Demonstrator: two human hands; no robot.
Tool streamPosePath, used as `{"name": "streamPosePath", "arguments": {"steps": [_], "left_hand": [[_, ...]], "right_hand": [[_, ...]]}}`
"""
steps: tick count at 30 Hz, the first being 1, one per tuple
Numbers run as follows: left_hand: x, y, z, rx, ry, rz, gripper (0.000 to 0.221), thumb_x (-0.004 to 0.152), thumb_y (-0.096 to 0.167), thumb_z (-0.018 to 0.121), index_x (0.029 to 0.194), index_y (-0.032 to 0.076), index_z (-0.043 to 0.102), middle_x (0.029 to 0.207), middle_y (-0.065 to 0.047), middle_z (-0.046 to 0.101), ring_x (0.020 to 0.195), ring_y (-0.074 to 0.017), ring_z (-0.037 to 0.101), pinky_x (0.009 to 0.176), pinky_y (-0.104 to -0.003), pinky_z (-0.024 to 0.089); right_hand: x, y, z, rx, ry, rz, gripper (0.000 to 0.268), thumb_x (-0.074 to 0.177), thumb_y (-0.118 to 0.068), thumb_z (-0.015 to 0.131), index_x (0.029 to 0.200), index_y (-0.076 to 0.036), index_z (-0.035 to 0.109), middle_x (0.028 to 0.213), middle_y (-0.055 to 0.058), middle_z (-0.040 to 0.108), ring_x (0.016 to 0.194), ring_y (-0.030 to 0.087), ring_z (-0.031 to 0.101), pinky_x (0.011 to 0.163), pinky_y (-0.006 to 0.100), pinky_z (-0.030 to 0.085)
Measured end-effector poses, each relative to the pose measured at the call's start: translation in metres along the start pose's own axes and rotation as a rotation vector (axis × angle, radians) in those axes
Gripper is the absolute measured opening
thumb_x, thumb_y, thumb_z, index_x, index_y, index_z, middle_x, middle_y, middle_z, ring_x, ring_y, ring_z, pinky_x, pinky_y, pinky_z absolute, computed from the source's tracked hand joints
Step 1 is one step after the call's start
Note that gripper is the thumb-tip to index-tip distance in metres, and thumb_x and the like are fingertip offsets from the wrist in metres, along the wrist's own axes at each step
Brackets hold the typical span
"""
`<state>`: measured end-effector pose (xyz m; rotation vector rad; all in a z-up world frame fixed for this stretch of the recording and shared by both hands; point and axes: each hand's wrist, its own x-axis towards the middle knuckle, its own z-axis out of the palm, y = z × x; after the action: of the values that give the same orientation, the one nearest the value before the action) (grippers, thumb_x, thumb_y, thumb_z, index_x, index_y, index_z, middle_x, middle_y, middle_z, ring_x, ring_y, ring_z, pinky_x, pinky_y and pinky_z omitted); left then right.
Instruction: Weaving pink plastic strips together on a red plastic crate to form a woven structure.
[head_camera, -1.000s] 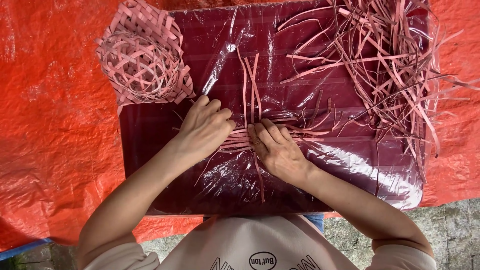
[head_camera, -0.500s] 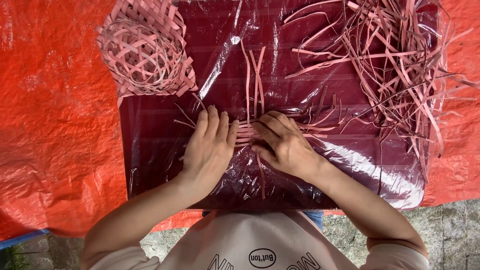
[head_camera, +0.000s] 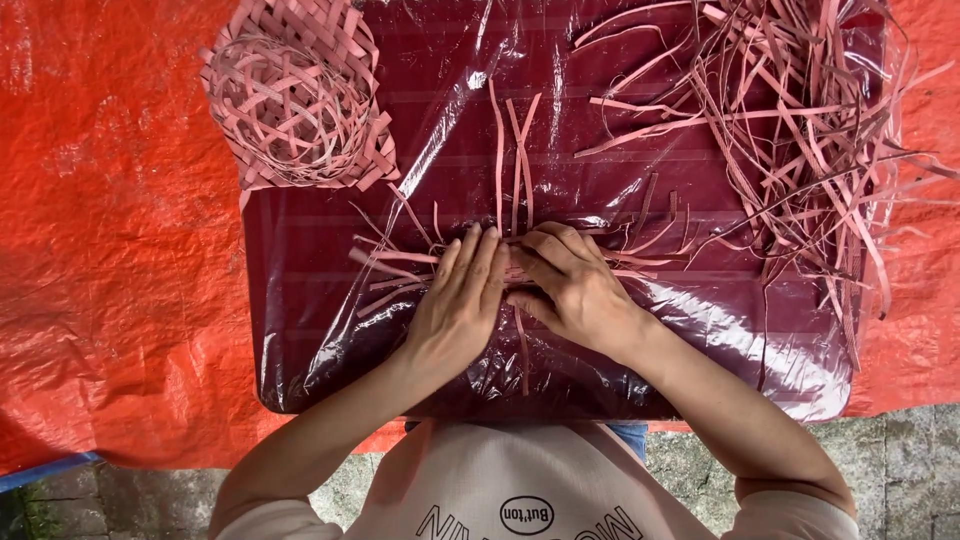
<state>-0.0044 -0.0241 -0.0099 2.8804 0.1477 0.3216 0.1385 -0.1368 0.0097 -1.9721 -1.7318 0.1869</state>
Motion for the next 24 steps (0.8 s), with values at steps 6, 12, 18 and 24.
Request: {"name": "streamPosePath", "arguments": {"steps": [6, 12, 18, 24], "left_hand": [[0.0, -0.006, 0.006, -0.003, 0.196, 0.068, 0.031, 0.08, 0.002, 0.054, 0.11, -0.008, 0.054, 0.123, -0.026, 0.048, 0.121, -0.039, 0.04, 0.099, -0.048, 0.034], [0.001, -0.007, 0.006, -0.003, 0.23, 0.061, 0.028, 0.082, 0.011, 0.057, 0.104, -0.007, 0.059, 0.118, -0.023, 0.053, 0.118, -0.0368, 0.045, 0.096, -0.046, 0.037], [0.004, -0.007, 0.001, -0.039, 0.217, 0.024, 0.024, 0.08, 0.009, 0.06, 0.1, -0.004, 0.061, 0.117, -0.021, 0.055, 0.114, -0.0335, 0.048, 0.093, -0.045, 0.04], [0.005, -0.006, -0.003, -0.062, 0.185, -0.009, 0.024, 0.079, 0.007, 0.058, 0.102, 0.001, 0.061, 0.117, -0.019, 0.056, 0.115, -0.0291, 0.048, 0.093, -0.044, 0.04]], "right_hand": [[0.0, 0.01, 0.003, 0.218, 0.116, -0.08, 0.034, 0.069, -0.019, 0.07, 0.096, 0.001, 0.063, 0.097, 0.015, 0.056, 0.102, 0.034, 0.05, 0.08, 0.037, 0.045], [-0.005, 0.011, -0.004, 0.039, 0.124, -0.074, 0.04, 0.067, -0.02, 0.072, 0.096, 0.004, 0.06, 0.098, 0.019, 0.057, 0.103, 0.038, 0.051, 0.085, 0.04, 0.045], [-0.005, 0.017, 0.003, 0.158, 0.166, -0.07, 0.03, 0.07, -0.018, 0.071, 0.094, -0.001, 0.063, 0.1, 0.015, 0.06, 0.097, 0.035, 0.053, 0.079, 0.04, 0.045], [-0.001, 0.012, -0.002, 0.173, 0.14, -0.054, 0.026, 0.074, -0.018, 0.07, 0.096, -0.005, 0.064, 0.106, 0.013, 0.061, 0.098, 0.031, 0.053, 0.075, 0.036, 0.043]]}}
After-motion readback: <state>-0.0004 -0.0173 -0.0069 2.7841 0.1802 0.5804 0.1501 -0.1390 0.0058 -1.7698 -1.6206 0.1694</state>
